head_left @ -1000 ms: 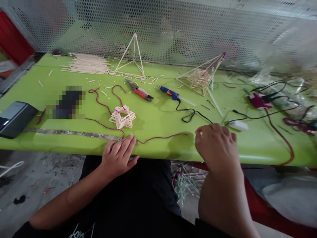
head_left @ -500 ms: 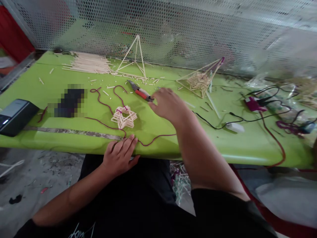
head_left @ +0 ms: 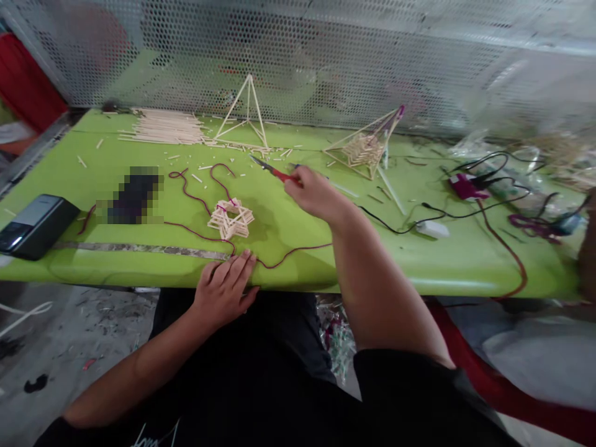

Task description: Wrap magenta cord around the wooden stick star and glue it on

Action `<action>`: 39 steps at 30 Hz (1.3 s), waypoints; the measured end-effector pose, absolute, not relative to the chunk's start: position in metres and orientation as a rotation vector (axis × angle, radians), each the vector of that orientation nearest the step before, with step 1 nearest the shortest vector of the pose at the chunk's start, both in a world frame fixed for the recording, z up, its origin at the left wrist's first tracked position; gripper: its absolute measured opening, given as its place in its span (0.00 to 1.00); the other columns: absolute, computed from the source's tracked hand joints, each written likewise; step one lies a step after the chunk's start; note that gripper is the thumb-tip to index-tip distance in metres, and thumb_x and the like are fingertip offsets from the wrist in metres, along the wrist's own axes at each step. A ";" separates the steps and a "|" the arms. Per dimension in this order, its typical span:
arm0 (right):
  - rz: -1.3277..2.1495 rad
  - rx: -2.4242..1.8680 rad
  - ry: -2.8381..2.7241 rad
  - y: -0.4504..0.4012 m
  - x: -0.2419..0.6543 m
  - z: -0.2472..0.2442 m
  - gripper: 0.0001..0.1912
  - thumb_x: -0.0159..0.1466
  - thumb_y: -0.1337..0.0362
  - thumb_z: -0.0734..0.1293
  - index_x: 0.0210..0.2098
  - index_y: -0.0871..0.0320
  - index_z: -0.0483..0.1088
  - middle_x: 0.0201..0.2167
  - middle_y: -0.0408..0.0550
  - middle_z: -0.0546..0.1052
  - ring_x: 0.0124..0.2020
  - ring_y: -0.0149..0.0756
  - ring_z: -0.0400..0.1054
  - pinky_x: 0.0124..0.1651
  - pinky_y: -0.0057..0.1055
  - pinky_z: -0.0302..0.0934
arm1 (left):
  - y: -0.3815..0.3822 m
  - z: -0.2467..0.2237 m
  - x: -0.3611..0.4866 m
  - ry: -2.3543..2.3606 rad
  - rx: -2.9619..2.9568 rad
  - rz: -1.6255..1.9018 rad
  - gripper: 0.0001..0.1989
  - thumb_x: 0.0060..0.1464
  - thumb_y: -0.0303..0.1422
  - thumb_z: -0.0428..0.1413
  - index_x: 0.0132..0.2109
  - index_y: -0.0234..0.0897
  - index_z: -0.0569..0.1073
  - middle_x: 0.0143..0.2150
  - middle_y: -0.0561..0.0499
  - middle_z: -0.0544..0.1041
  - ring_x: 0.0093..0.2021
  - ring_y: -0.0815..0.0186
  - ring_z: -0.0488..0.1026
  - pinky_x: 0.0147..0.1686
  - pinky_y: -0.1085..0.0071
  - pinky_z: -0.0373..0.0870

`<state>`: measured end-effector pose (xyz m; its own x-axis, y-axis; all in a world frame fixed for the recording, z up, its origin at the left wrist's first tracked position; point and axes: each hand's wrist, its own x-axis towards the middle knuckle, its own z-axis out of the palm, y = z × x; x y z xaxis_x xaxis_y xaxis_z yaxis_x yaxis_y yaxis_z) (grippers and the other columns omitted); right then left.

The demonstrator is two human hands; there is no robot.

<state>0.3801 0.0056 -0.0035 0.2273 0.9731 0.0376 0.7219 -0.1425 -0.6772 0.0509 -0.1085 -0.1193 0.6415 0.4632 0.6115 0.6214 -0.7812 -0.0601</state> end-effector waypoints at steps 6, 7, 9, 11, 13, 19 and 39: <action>0.925 -1.570 -1.076 -0.154 0.382 -0.021 0.31 0.72 0.27 0.73 0.46 0.47 0.71 0.43 0.49 0.79 0.33 0.39 0.66 0.36 0.40 0.66 | -0.108 -0.112 0.050 -0.862 -2.623 -0.854 0.41 0.82 0.43 0.61 0.92 0.36 0.64 0.83 0.46 0.80 0.67 0.51 0.85 0.69 0.49 0.72; 0.977 -1.526 -1.016 -0.176 0.379 -0.025 0.31 0.71 0.27 0.74 0.44 0.47 0.70 0.44 0.51 0.80 0.33 0.39 0.66 0.36 0.41 0.67 | -0.108 -0.112 0.049 -0.856 -2.628 -0.860 0.40 0.82 0.42 0.62 0.91 0.36 0.65 0.83 0.46 0.80 0.67 0.51 0.85 0.69 0.48 0.73; 1.085 -1.451 -0.923 -0.213 0.374 -0.035 0.35 0.68 0.26 0.77 0.35 0.48 0.64 0.40 0.52 0.80 0.32 0.41 0.66 0.34 0.43 0.67 | -0.107 -0.113 0.047 -0.839 -2.634 -0.885 0.38 0.80 0.41 0.63 0.89 0.36 0.69 0.82 0.45 0.81 0.68 0.51 0.84 0.69 0.49 0.74; 1.155 -1.396 -0.848 -0.239 0.369 -0.044 0.36 0.67 0.27 0.78 0.31 0.48 0.62 0.38 0.53 0.79 0.32 0.42 0.66 0.34 0.44 0.68 | -0.107 -0.114 0.045 -0.824 -2.628 -0.941 0.35 0.78 0.40 0.65 0.86 0.37 0.74 0.80 0.45 0.84 0.70 0.50 0.84 0.71 0.49 0.74; 1.222 -1.365 -0.793 -0.260 0.365 -0.051 0.32 0.69 0.32 0.79 0.32 0.50 0.67 0.41 0.54 0.81 0.32 0.41 0.67 0.35 0.43 0.69 | -0.110 -0.116 0.042 -0.806 -2.622 -1.019 0.30 0.76 0.38 0.66 0.80 0.41 0.81 0.76 0.45 0.87 0.71 0.48 0.84 0.74 0.48 0.74; 1.451 -1.284 -0.769 -0.303 0.357 -0.057 0.24 0.71 0.37 0.80 0.37 0.51 0.79 0.51 0.58 0.85 0.40 0.46 0.76 0.41 0.44 0.75 | -0.132 -0.108 0.041 -0.639 -2.757 -1.099 0.20 0.72 0.32 0.66 0.67 0.49 0.87 0.67 0.51 0.93 0.67 0.58 0.87 0.80 0.53 0.74; 1.845 -1.246 -0.704 -0.314 0.320 -0.061 0.24 0.73 0.36 0.81 0.49 0.50 0.88 0.62 0.54 0.82 0.51 0.46 0.72 0.58 0.45 0.67 | -0.118 -0.089 0.057 -0.671 -2.944 -0.824 0.30 0.77 0.30 0.58 0.80 0.27 0.76 0.80 0.41 0.84 0.79 0.50 0.80 0.97 0.48 0.47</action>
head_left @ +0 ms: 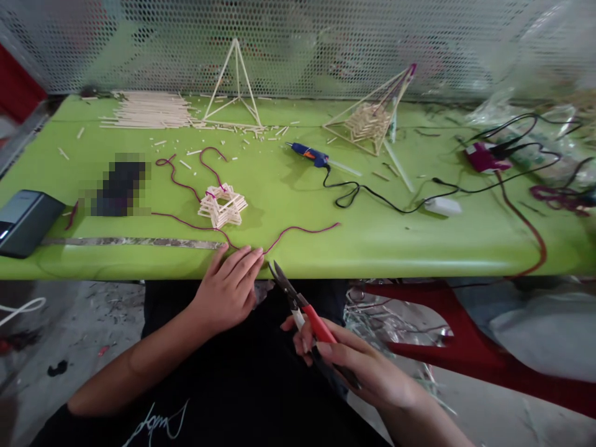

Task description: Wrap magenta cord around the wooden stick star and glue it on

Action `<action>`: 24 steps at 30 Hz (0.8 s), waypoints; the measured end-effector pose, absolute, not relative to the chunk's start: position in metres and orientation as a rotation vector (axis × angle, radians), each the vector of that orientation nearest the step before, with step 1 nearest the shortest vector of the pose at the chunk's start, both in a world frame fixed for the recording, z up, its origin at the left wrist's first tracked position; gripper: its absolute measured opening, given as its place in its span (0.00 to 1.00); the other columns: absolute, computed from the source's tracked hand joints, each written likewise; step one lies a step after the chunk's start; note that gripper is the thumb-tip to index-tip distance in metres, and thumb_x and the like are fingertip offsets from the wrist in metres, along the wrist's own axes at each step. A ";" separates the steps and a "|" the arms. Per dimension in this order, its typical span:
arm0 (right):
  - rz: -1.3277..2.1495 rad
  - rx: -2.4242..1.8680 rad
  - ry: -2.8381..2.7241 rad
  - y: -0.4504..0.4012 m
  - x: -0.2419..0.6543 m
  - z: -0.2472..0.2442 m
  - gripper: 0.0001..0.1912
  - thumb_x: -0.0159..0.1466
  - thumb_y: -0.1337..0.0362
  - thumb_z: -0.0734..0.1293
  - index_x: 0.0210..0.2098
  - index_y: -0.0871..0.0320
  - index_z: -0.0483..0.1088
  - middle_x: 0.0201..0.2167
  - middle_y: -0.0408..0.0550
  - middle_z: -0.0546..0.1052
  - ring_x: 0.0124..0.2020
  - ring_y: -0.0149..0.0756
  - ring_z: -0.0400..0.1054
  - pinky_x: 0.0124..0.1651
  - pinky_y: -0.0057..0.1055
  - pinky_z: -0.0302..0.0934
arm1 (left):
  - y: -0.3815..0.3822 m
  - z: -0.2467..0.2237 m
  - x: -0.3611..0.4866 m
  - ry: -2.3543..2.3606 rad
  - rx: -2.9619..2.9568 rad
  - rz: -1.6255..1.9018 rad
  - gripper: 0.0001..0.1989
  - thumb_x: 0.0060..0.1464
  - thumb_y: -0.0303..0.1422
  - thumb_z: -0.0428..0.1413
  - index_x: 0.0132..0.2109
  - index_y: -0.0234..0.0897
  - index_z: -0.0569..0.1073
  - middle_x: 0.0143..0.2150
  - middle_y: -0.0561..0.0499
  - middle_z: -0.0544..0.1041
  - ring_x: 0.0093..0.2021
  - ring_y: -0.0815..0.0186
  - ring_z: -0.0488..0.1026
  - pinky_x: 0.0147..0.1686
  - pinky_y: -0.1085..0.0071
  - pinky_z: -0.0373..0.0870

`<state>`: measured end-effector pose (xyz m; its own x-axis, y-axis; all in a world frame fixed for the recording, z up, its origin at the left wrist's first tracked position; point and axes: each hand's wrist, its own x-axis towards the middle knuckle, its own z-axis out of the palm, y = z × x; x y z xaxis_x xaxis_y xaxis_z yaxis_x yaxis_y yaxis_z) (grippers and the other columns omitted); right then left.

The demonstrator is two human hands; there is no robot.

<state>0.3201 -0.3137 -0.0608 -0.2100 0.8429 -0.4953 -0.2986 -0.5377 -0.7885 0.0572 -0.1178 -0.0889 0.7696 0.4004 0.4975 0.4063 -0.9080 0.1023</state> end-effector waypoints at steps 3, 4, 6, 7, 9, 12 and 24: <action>1.835 -1.279 -0.718 -0.314 0.319 -0.062 0.24 0.73 0.35 0.80 0.49 0.49 0.89 0.62 0.54 0.82 0.52 0.47 0.71 0.58 0.45 0.66 | -0.117 -0.078 0.060 -0.690 -2.984 -0.820 0.29 0.76 0.28 0.57 0.79 0.27 0.77 0.79 0.39 0.84 0.78 0.50 0.81 0.94 0.45 0.55; 1.833 -1.295 -0.722 -0.315 0.320 -0.063 0.25 0.72 0.35 0.80 0.49 0.49 0.89 0.63 0.54 0.82 0.52 0.47 0.71 0.59 0.45 0.66 | -0.117 -0.074 0.060 -0.701 -2.993 -0.829 0.30 0.76 0.28 0.57 0.80 0.28 0.76 0.79 0.39 0.84 0.77 0.50 0.81 0.93 0.44 0.59; 1.819 -1.335 -0.741 -0.317 0.322 -0.064 0.27 0.72 0.32 0.80 0.50 0.49 0.88 0.64 0.55 0.82 0.53 0.50 0.71 0.60 0.47 0.66 | -0.118 -0.066 0.062 -0.716 -3.008 -0.851 0.30 0.76 0.28 0.57 0.80 0.29 0.76 0.80 0.38 0.84 0.77 0.50 0.81 0.90 0.42 0.65; 1.809 -1.363 -0.765 -0.317 0.323 -0.065 0.29 0.71 0.31 0.79 0.49 0.49 0.88 0.64 0.56 0.82 0.54 0.51 0.71 0.61 0.49 0.66 | -0.117 -0.062 0.063 -0.717 -3.015 -0.863 0.30 0.76 0.28 0.57 0.80 0.29 0.75 0.80 0.38 0.83 0.77 0.49 0.81 0.88 0.42 0.67; 1.790 -1.425 -0.834 -0.318 0.326 -0.067 0.30 0.72 0.29 0.77 0.48 0.49 0.87 0.65 0.56 0.82 0.58 0.55 0.71 0.66 0.52 0.64 | -0.116 -0.052 0.067 -0.710 -3.028 -0.886 0.29 0.77 0.29 0.57 0.80 0.29 0.75 0.80 0.38 0.83 0.77 0.50 0.81 0.86 0.42 0.70; 1.781 -1.464 -0.966 -0.315 0.328 -0.068 0.31 0.73 0.28 0.76 0.49 0.48 0.86 0.65 0.57 0.82 0.68 0.62 0.70 0.72 0.57 0.61 | -0.111 -0.034 0.074 -0.706 -3.047 -0.910 0.28 0.80 0.30 0.55 0.80 0.30 0.75 0.80 0.38 0.83 0.76 0.51 0.81 0.84 0.44 0.72; 1.527 -1.399 -1.257 -0.283 0.277 -0.060 0.26 0.80 0.35 0.74 0.57 0.50 0.86 0.54 0.56 0.85 0.65 0.58 0.79 0.79 0.63 0.75 | -0.133 0.021 0.113 -0.750 -3.146 -0.578 0.32 0.89 0.42 0.44 0.80 0.24 0.77 0.83 0.40 0.80 0.72 0.48 0.82 0.75 0.43 0.75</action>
<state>0.2770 -0.2830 -0.0604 -0.1683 0.9402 -0.2962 0.1098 -0.2807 -0.9535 0.1126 -0.1335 0.0215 0.8348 0.4602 0.3022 0.4097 -0.8860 0.2173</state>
